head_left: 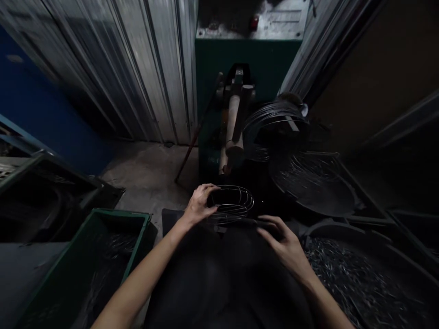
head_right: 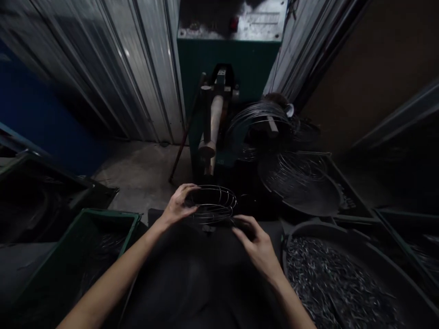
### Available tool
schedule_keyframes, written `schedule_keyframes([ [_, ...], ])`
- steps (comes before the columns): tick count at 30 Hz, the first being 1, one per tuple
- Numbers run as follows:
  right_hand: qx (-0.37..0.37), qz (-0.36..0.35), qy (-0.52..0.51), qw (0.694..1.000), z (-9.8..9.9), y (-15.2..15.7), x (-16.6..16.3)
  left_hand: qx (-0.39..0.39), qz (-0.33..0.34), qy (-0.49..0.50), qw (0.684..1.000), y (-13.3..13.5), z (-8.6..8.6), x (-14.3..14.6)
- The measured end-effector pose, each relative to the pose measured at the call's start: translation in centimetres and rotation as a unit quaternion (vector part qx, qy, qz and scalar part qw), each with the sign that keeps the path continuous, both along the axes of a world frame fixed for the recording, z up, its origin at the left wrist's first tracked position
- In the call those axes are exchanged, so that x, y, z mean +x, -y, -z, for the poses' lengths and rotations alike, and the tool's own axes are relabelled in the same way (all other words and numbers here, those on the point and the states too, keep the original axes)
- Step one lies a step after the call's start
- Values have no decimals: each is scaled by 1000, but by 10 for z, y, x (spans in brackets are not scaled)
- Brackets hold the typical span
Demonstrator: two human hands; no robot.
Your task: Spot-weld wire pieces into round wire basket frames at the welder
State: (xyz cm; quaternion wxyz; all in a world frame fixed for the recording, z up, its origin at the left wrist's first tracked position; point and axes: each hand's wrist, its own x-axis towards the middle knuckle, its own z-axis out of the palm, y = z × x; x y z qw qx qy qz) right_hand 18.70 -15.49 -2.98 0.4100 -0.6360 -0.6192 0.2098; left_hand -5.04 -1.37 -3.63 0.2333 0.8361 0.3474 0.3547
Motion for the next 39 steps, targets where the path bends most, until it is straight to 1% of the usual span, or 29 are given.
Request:
schedule_keyframes([
  [2,20,-67,14,997,-25,-29,-15,-6,17,-18,1000,1,-4,1],
  [4,73,-103,109,986,-34,-54,-25,-10,34,-25,999,1,-9,1],
  [5,102,-112,178,972,-34,-64,-28,-11,40,-22,999,2,-12,1],
  [7,154,-128,313,929,-28,-75,-30,-11,45,-4,999,3,-15,-1],
  [9,204,-142,394,885,-23,-79,-29,-9,44,23,999,3,-15,-4],
  [12,286,-161,443,835,-21,-80,-26,-6,43,56,998,0,-10,-7],
  [15,330,-166,470,802,-24,-82,-24,-4,44,77,996,-6,-1,-7],
  [20,349,-149,485,788,-24,-90,-23,9,31,109,994,-16,13,0],
  [24,367,-143,493,776,-20,-100,-21,19,29,120,992,-27,20,4],
  [30,393,-124,497,764,-16,-117,-21,32,16,112,993,-42,24,4],
  [39,384,-114,521,754,-9,-124,-20,43,16,67,997,-50,22,2],
])
